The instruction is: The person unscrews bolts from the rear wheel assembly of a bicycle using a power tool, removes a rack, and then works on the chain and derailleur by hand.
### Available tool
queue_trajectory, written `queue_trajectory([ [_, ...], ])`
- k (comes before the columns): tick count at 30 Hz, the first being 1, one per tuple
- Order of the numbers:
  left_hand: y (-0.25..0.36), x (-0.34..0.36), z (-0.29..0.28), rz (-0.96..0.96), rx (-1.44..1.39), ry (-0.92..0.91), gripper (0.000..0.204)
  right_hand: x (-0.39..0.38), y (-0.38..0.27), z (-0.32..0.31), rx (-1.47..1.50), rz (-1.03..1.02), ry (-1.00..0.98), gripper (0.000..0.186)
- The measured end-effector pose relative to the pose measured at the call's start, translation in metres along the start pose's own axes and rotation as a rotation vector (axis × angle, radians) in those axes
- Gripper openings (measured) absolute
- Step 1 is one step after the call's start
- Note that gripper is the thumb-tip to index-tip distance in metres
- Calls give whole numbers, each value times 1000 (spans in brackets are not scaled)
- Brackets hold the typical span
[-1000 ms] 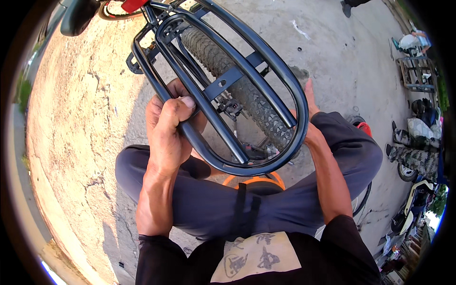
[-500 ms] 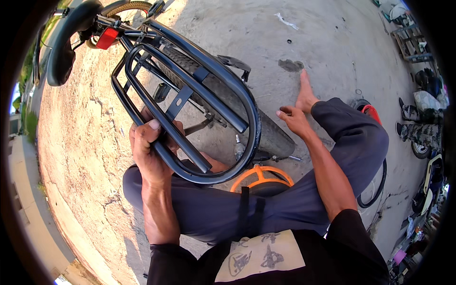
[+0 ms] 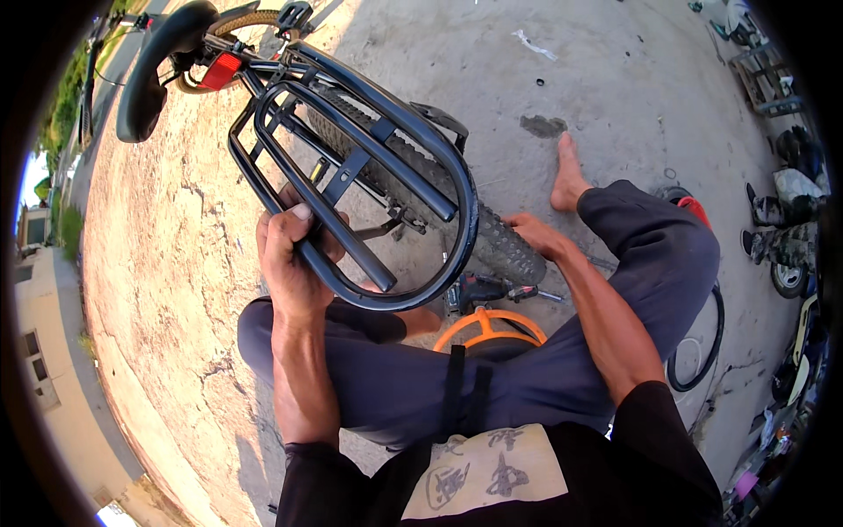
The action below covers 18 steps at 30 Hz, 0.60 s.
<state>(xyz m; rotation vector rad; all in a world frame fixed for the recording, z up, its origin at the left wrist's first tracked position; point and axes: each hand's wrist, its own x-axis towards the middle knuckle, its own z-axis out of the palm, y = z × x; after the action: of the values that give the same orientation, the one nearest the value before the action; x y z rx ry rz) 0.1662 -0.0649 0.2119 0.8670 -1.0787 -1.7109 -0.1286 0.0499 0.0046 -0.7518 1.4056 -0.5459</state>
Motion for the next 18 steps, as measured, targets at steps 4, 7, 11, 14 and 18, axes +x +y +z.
queue_trajectory([
  [4,6,-5,-1,35,-7,-38,20,-23,-35,4,-342,-112,-5,42],
  [7,1,-8,-7,58,-38,-60,19,-27,-42,9,-370,-154,64,39],
  [11,-1,-4,-11,56,-45,-99,18,-32,-61,3,-375,-158,1,34],
  [14,3,-2,-6,52,-79,-138,17,-36,-61,14,-283,-167,47,34],
  [18,4,-7,-12,78,-135,-60,19,-32,-58,20,-299,-180,49,43],
])
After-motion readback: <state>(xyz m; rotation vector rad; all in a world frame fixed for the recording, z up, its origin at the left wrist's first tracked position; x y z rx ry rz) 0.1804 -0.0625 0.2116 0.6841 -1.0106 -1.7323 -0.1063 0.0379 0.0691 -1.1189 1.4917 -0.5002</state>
